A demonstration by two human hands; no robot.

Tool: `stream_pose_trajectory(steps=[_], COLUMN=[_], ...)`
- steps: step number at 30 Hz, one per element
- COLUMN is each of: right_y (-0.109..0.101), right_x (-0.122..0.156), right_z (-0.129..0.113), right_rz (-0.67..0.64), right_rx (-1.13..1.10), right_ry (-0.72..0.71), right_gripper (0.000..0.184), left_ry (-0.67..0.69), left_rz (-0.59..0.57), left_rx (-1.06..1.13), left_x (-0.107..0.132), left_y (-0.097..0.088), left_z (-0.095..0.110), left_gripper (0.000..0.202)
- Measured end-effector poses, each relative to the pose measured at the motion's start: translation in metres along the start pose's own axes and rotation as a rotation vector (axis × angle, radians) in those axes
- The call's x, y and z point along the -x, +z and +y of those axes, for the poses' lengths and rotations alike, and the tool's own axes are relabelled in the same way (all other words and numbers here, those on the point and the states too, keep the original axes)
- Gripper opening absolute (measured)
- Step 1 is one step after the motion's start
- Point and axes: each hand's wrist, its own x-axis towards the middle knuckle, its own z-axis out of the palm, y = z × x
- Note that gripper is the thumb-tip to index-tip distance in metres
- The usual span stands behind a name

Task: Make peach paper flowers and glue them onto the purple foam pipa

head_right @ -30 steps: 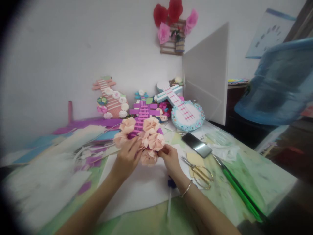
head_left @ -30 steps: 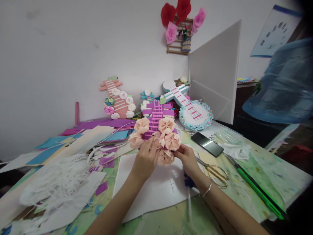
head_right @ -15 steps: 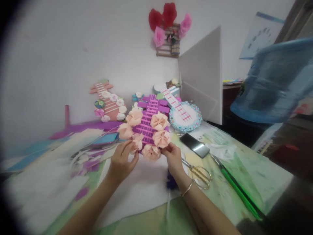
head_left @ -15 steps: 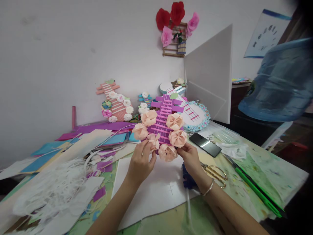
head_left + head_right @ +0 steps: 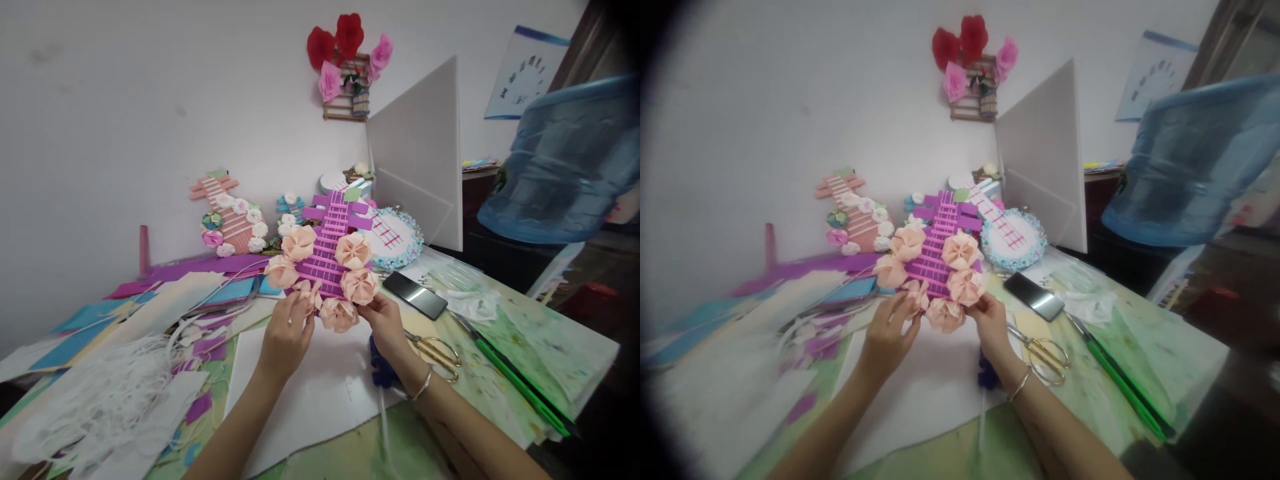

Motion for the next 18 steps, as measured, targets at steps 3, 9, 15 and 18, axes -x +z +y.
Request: stream_pose_trajectory(steps=[3,9,15,18], right_y=[0.0,0.0,-0.002,-0.004], right_x=[0.0,0.001,-0.001,-0.003], right_z=[-0.001,-0.001,0.002,0.003], right_rz=[0.002,-0.007,-0.003,0.033], right_rx=[0.003,0.012,0.03,0.042], right_ry=[-0.004,-0.014,-0.034,-0.054], right_gripper=[0.028,0.029,0.031,0.031], left_ry=[0.0,-0.006,-0.022,-0.037], left_rz=[0.004,-0.012,0.023,0.055], left_rx=[0.024,0.042,0.016,-0.017], left_x=[0.0,0.001,-0.001,-0.001], left_y=[0.0,-0.001,-0.002,-0.003], left_z=[0.0,0.001,-0.001,-0.01], left_gripper=[0.025,0.025,0.031,0.032])
